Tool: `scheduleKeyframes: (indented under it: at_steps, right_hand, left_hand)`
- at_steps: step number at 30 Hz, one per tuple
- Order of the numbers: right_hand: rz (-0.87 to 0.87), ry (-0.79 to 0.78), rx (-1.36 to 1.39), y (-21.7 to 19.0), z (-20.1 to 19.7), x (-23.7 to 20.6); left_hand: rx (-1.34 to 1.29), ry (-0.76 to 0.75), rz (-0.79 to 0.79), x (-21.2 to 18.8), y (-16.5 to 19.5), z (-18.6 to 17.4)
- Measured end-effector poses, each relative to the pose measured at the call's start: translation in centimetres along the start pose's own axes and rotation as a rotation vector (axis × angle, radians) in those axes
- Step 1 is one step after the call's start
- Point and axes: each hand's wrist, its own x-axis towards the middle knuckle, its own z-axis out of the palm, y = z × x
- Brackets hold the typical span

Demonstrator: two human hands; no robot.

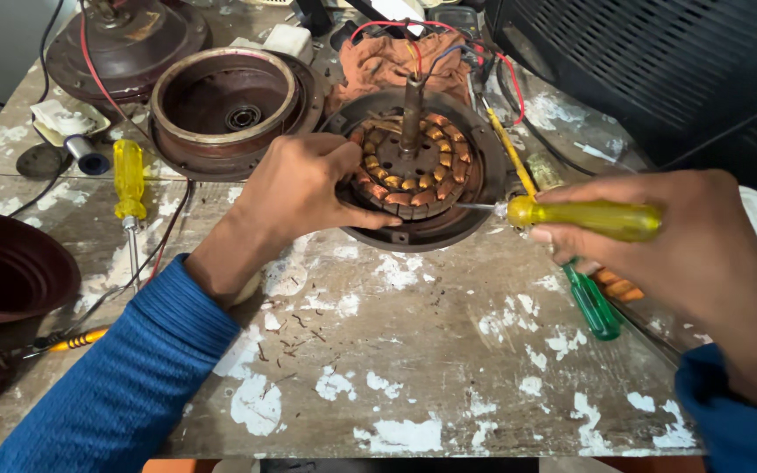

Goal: The person reassembles a ceiling fan motor on a cluttered workbench. They hold the wound stator plate steady, brush debris from the copper windings, position the rotor and housing over the shaft, and use screwdrivers to tighten screws while seating the motor parts together.

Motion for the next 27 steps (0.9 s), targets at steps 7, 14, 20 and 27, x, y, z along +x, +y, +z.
scheduleKeyframes:
  at_steps: [7,14,20,27]
  right_hand:
    - [-0.231,-0.223,-0.583,-1.5,2.4,0.9]
    - [-0.248,-0.216,-0.386,-0.8,3.0,0.7]
    - [-0.238,-0.171,-0.389,-0.8,2.8,0.3]
    - [-0.379,-0.101,-0.331,-0.2,2.7,0.5]
  left_hand:
    - [-0.014,-0.046,-0.223,0.8,1.0,-1.0]
    - [-0.389,-0.043,-0.273,1.3,0.3,0.0]
    - [-0.264,-0.215,-0.334,1.4,-1.2,1.5]
    - [-0.263,-0.188,-0.384,1.4,-0.8,1.4]
